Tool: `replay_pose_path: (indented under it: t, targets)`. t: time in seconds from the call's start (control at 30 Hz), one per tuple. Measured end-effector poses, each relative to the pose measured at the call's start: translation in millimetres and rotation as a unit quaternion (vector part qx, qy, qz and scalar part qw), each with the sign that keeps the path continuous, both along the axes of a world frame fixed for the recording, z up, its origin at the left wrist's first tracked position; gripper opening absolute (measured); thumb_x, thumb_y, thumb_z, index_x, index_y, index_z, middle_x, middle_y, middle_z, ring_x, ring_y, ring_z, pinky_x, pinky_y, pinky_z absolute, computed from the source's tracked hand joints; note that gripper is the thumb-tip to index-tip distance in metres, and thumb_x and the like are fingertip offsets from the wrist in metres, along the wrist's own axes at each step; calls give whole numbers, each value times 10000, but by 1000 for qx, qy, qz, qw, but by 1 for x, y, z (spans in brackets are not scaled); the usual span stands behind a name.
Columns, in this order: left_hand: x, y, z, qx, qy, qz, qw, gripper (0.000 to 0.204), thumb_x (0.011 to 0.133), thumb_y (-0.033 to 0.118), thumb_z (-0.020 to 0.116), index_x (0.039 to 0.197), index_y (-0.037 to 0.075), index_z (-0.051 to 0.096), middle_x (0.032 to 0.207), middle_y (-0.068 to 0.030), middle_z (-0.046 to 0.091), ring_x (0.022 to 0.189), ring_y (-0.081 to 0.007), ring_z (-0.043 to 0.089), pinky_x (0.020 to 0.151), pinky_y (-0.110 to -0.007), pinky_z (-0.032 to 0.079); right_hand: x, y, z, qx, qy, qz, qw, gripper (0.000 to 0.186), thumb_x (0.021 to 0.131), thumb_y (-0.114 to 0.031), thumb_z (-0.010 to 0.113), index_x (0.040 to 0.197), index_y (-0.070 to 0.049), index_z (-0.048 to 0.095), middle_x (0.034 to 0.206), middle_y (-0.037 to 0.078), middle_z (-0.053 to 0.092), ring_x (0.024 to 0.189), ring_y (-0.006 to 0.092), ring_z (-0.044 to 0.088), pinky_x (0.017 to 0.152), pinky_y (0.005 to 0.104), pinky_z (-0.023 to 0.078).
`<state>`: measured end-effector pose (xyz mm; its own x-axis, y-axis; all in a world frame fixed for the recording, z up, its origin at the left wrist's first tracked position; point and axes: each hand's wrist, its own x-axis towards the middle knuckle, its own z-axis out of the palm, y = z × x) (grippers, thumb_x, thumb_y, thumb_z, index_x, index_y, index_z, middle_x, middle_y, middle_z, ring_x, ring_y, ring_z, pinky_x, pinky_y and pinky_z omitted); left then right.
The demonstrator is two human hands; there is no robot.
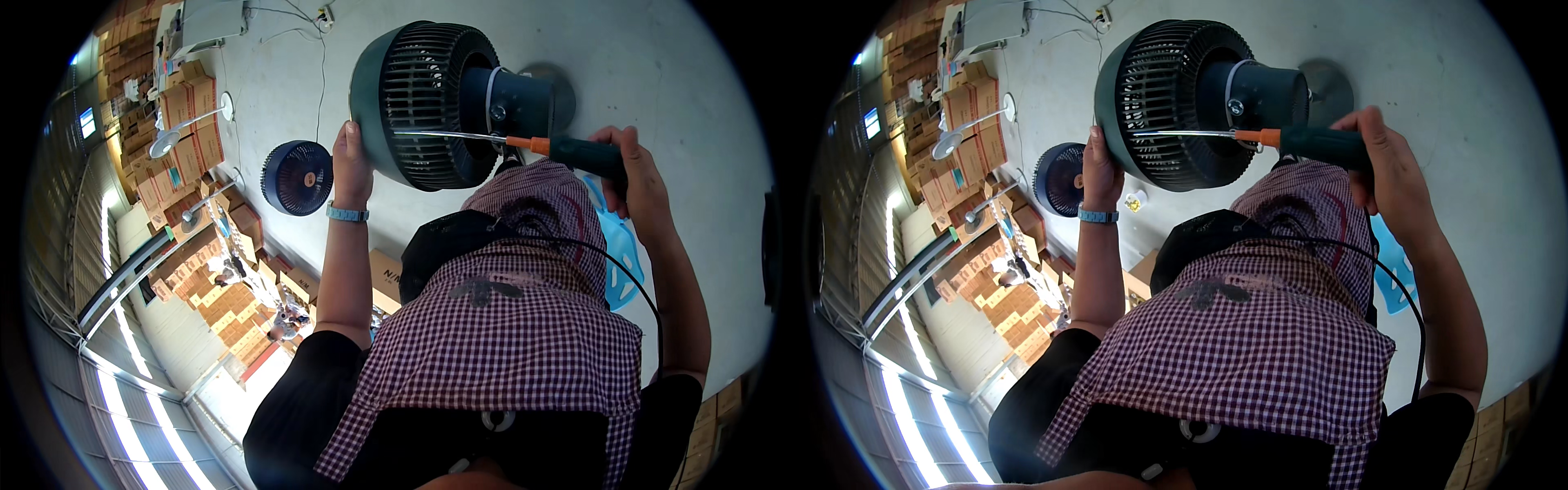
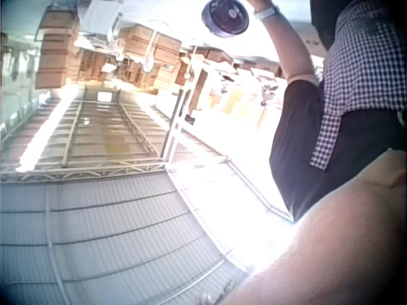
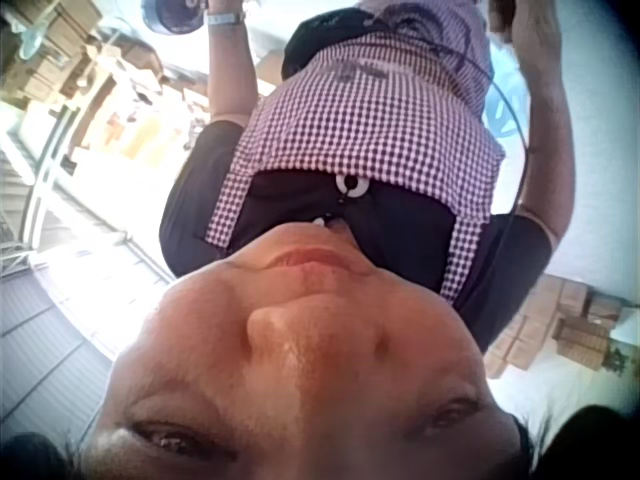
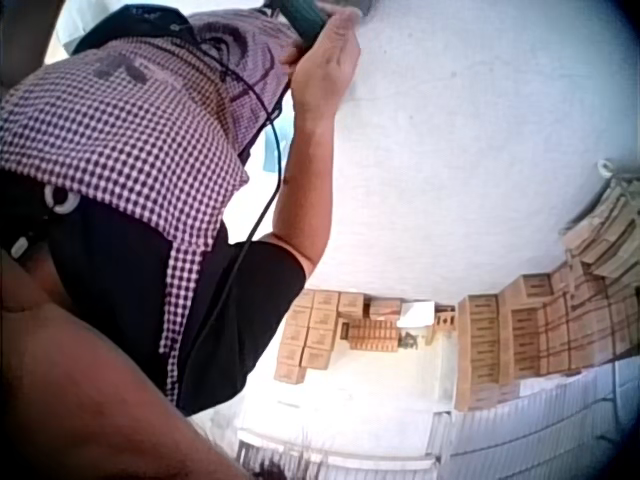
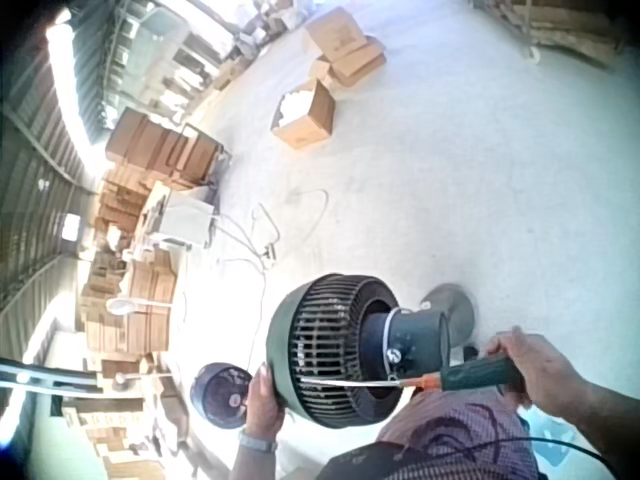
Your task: The person uses a screwdriver to tighten or adjust components on the back of a green electric stand fan.
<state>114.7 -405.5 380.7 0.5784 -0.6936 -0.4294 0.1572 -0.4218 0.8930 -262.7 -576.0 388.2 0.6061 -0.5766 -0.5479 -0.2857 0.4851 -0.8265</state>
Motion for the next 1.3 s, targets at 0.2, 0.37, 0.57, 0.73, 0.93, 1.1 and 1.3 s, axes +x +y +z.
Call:
replay_pose_path:
  t: [0.2,0.37,0.57,0.73,0.93,1.1,1.3]
  targets:
    - [0,-3,0,2,-10,5,1000,561,973,529,488,1133,-5,551,1062,-62,632,952,-120,586,849,-266,476,3,3,0,-220,-83,-3,972,456,901,-187,668,1294,-97,454,1060,57,475,1002,157,542,920,263,452]
    - [7,-1,-5,-12,-2,-21,1000,560,977,524,480,1133,-9,553,1056,-64,638,943,-120,592,849,-264,482,0,-10,15,76,-9,-5,997,452,913,-208,664,1299,-90,459,1043,67,488,979,150,552,890,273,478]
    - [-1,-4,-1,1,-14,2,1000,549,981,518,478,1119,-7,565,1047,-63,642,945,-122,596,851,-264,482,-2,-9,0,-252,-5,58,966,428,959,-316,594,1288,-73,470,958,69,546,824,144,609,740,265,510]
    - [-1,-7,0,-3,-3,-5,1000,546,990,504,464,1133,-15,563,1065,-71,645,955,-127,601,864,-268,483,19,16,7,-128,-90,-162,974,430,997,-405,509,1255,-62,489,865,62,568,708,134,618,667,248,490]
    - [10,4,-6,3,20,-25,999,649,960,522,495,1341,-2,453,1248,-116,597,1120,-200,597,981,-342,487,-3,-7,6,109,-82,-31,990,472,987,-506,460,1124,-67,567,695,19,535,605,57,519,606,186,438]
    - [-1,-5,-1,3,-13,3,1000,585,971,540,481,1144,-13,563,1066,-72,646,959,-128,597,856,-262,481,15,7,6,-193,-49,-87,976,357,972,-367,497,1205,-106,572,833,57,567,589,66,493,632,163,436]
    - [3,-4,-2,1,-15,-6,1000,615,944,577,507,1124,-9,567,1040,-57,642,928,-117,588,833,-254,477,1,-10,14,95,-8,-39,995,303,942,-240,557,1200,-82,578,983,86,586,874,122,585,735,215,488]
